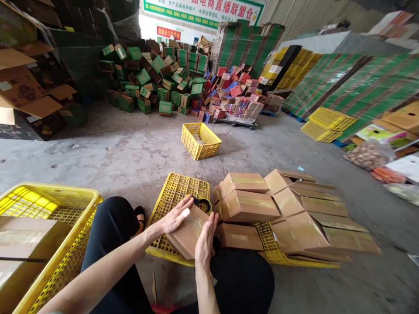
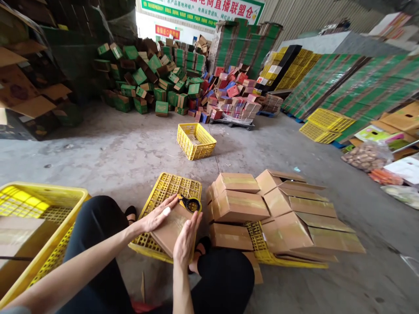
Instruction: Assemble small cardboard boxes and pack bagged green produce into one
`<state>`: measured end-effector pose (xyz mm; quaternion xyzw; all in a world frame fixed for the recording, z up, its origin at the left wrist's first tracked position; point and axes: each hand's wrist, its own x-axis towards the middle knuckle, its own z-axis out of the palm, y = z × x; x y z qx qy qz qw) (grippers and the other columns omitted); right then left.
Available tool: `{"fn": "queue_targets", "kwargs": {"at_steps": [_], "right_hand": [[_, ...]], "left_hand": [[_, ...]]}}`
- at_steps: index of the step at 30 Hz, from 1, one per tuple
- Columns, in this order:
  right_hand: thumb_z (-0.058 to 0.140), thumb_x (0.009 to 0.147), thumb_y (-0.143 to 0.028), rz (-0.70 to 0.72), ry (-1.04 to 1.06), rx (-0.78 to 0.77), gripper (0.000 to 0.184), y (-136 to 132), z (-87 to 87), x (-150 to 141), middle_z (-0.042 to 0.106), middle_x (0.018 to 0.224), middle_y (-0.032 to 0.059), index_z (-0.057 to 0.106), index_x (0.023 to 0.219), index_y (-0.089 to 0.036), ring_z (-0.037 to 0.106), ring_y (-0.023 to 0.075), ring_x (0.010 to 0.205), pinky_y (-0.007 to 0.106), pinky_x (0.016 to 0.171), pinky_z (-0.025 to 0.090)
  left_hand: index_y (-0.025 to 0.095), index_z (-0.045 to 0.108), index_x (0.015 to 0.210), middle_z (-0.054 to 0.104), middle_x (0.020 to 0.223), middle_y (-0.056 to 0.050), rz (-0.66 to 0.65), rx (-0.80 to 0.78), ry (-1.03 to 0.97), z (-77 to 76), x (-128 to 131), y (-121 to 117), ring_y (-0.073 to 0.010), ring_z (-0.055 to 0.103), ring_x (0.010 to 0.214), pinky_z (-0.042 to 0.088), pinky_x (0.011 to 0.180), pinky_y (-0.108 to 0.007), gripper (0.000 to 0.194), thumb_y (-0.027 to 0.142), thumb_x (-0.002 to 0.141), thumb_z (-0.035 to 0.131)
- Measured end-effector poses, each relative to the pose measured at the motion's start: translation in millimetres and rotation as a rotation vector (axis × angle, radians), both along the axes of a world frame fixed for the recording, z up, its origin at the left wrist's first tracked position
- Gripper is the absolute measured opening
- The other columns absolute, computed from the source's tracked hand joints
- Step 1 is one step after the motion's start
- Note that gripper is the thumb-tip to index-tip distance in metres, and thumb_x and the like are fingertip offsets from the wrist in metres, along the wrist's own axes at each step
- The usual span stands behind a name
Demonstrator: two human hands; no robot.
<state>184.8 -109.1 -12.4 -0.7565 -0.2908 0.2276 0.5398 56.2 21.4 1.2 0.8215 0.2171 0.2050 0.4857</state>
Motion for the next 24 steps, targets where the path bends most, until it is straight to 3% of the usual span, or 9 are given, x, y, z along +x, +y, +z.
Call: {"fn": "queue_targets", "kwargs": {"at_steps": [6, 10, 13, 16, 19, 24], "right_hand": [[0.019, 0.100, -0.074, 0.042, -0.159, -0.118, 0.091, -4.3, 2.3, 3.3, 0.001, 0.177, 0.0125, 0.017, 0.167, -0.013, 0.004, 0.0319, 0.163, 0.052, 0.130, 0.016], [0.021, 0.102, -0.072, 0.058, -0.525, -0.202, 0.089, -12.9, 14.4, -5.0, 0.002, 0.176, 0.0156, 0.015, 0.167, -0.011, 0.001, 0.0360, 0.162, 0.062, 0.128, 0.013], [0.018, 0.106, -0.062, 0.187, -0.784, -0.261, 0.076, -19.6, 17.1, -16.2, 0.017, 0.175, 0.0129, 0.019, 0.167, -0.017, 0.012, 0.0342, 0.162, 0.063, 0.127, 0.018], [0.020, 0.108, -0.057, 0.301, -0.924, -0.297, 0.071, -22.2, 14.2, -19.3, 0.028, 0.172, 0.0129, 0.020, 0.167, -0.018, 0.027, 0.0313, 0.159, 0.055, 0.126, 0.025], [0.023, 0.109, -0.054, 0.329, -1.023, -0.305, 0.071, -20.4, 13.5, -14.2, 0.029, 0.170, 0.0149, 0.018, 0.167, -0.014, 0.031, 0.0312, 0.157, 0.054, 0.127, 0.026], [0.023, 0.109, -0.054, 0.350, -1.095, -0.375, 0.072, -24.4, 22.0, -15.5, 0.023, 0.172, 0.0165, 0.004, 0.167, -0.018, 0.027, 0.0348, 0.158, 0.063, 0.124, 0.026]], "left_hand": [[0.023, 0.025, 0.167, 0.009, 0.176, -0.006, -0.012, 0.001, 0.008, 1.2, -0.8, 0.3, -0.0306, 0.010, 0.162, 0.014, 0.132, -0.051, 0.077, 0.069, 0.105, 0.019], [0.022, 0.026, 0.167, 0.009, 0.175, -0.007, 0.045, 0.183, -0.018, 9.8, -9.4, -10.0, -0.0338, 0.000, 0.162, 0.009, 0.131, -0.057, 0.079, 0.069, 0.104, 0.030], [0.025, 0.033, 0.164, 0.024, 0.173, -0.006, 0.024, 0.281, -0.045, 11.6, -18.5, -20.5, -0.0324, 0.012, 0.162, 0.010, 0.131, -0.058, 0.069, 0.063, 0.106, 0.031], [0.025, 0.038, 0.162, 0.033, 0.170, -0.007, -0.033, 0.273, -0.072, 7.7, -23.1, -22.7, -0.0313, 0.021, 0.160, 0.017, 0.131, -0.057, 0.066, 0.060, 0.107, 0.029], [0.021, 0.039, 0.162, 0.033, 0.170, -0.009, -0.047, 0.257, -0.101, 4.6, -21.1, -18.0, -0.0305, 0.020, 0.160, 0.021, 0.131, -0.055, 0.069, 0.062, 0.107, 0.028], [0.020, 0.037, 0.163, 0.031, 0.170, -0.012, -0.059, 0.331, -0.043, 8.4, -22.6, -18.3, -0.0323, 0.019, 0.160, 0.019, 0.130, -0.058, 0.075, 0.067, 0.105, 0.029]]}}
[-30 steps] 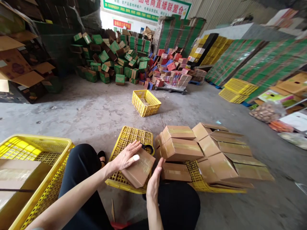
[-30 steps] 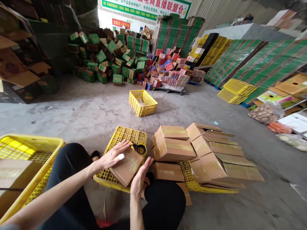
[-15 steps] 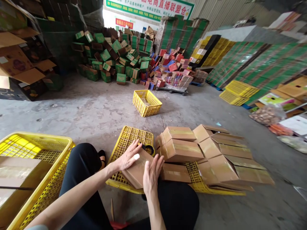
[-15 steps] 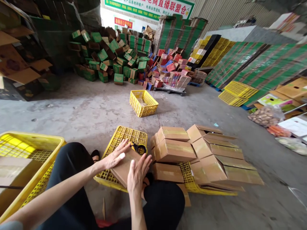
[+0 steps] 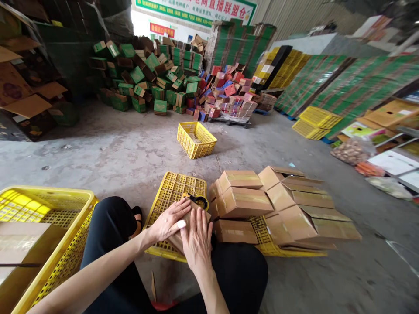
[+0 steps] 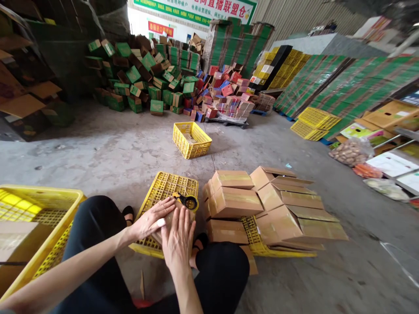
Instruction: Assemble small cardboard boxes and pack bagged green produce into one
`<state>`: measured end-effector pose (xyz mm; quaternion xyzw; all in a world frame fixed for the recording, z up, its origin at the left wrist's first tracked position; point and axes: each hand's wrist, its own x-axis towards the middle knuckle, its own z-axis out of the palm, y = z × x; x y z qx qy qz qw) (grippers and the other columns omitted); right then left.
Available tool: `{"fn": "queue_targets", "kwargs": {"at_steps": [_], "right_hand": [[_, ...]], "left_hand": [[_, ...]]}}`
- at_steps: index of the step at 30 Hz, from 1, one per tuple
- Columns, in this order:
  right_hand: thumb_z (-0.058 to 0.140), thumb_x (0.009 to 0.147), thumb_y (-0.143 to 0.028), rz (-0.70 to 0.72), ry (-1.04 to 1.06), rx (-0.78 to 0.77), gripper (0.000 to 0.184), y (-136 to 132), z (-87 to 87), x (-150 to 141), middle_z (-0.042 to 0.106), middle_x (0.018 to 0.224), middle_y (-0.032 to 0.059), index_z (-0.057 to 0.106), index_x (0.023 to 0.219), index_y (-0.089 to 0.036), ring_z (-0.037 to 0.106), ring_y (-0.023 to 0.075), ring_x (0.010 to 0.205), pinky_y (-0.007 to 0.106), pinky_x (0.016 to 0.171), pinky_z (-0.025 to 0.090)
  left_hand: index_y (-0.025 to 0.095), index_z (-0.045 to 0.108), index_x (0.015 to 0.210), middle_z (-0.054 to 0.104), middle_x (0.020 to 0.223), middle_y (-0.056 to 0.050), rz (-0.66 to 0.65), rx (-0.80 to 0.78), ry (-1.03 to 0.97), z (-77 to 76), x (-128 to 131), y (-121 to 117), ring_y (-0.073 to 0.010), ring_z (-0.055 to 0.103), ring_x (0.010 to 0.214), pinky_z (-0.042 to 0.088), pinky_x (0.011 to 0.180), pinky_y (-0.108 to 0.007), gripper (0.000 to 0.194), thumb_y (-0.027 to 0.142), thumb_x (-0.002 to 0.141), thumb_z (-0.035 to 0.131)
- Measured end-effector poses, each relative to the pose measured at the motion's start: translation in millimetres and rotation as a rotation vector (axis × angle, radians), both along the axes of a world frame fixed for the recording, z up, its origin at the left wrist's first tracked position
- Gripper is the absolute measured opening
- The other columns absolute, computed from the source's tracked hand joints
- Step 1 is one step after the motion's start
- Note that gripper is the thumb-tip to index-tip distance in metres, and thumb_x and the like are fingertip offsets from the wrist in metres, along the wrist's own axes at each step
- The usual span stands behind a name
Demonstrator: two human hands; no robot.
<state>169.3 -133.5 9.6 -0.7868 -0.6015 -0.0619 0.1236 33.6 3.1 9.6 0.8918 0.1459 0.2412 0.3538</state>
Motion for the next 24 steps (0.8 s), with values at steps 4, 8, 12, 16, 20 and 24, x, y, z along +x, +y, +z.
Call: {"fn": "queue_targets", "kwargs": {"at_steps": [4, 8, 12, 16, 20, 24], "right_hand": [[0.021, 0.109, -0.047, 0.014, -0.027, 0.035, 0.069, -15.5, 2.9, -16.9, 0.016, 0.174, 0.0169, -0.004, 0.167, -0.018, 0.018, 0.0361, 0.161, 0.066, 0.124, 0.023], [0.028, 0.109, -0.040, 0.086, -0.021, 0.055, 0.073, -24.9, -1.9, -29.4, 0.026, 0.171, 0.0178, -0.008, 0.166, -0.014, 0.024, 0.0340, 0.159, 0.062, 0.126, 0.021], [0.034, 0.108, -0.038, 0.126, 0.038, 0.057, 0.075, -21.8, -0.6, -25.8, 0.028, 0.170, 0.0196, -0.005, 0.167, -0.012, 0.026, 0.0345, 0.159, 0.063, 0.126, 0.023], [0.036, 0.110, -0.040, 0.099, 0.284, 0.203, 0.067, -34.3, -0.4, -9.9, 0.029, 0.171, 0.0143, 0.012, 0.168, -0.019, 0.028, 0.0293, 0.158, 0.056, 0.125, 0.032], [0.035, 0.109, -0.050, -0.247, 0.590, 0.354, 0.064, -63.8, -22.2, -2.4, 0.040, 0.166, 0.0155, 0.032, 0.164, -0.018, 0.040, 0.0300, 0.153, 0.049, 0.119, 0.043], [0.029, 0.108, -0.056, -0.299, 0.812, 0.213, 0.069, -66.6, -38.8, -20.1, 0.039, 0.166, 0.0144, 0.029, 0.165, -0.018, 0.044, 0.0283, 0.151, 0.041, 0.111, 0.051]], "left_hand": [[0.022, 0.028, 0.166, 0.028, 0.172, -0.011, -0.008, 0.126, -0.046, -0.5, -10.9, -12.9, -0.0338, 0.014, 0.161, 0.020, 0.130, -0.058, 0.084, 0.074, 0.100, 0.029], [0.020, 0.020, 0.168, 0.031, 0.170, -0.015, -0.011, 0.223, -0.046, -9.2, -15.3, -22.2, -0.0329, 0.021, 0.160, 0.024, 0.130, -0.055, 0.089, 0.075, 0.099, 0.030], [0.020, 0.024, 0.167, 0.034, 0.168, -0.016, -0.012, 0.229, -0.013, -13.6, -14.5, -20.7, -0.0316, 0.027, 0.158, 0.025, 0.129, -0.054, 0.086, 0.073, 0.100, 0.032], [0.024, 0.035, 0.164, 0.030, 0.171, -0.011, 0.053, 0.044, -0.057, -14.5, -22.4, -24.4, -0.0308, 0.023, 0.160, 0.023, 0.130, -0.053, 0.076, 0.069, 0.103, 0.032], [0.022, 0.047, 0.158, 0.032, 0.171, -0.010, 0.348, -0.313, -0.100, -18.6, -30.1, -42.4, -0.0313, 0.028, 0.158, 0.022, 0.131, -0.054, 0.068, 0.064, 0.106, 0.032], [0.019, 0.051, 0.154, 0.053, 0.158, -0.011, 0.496, -0.671, -0.065, -15.0, -25.9, -59.9, -0.0310, 0.039, 0.153, 0.023, 0.131, -0.054, 0.070, 0.066, 0.105, 0.031]]}}
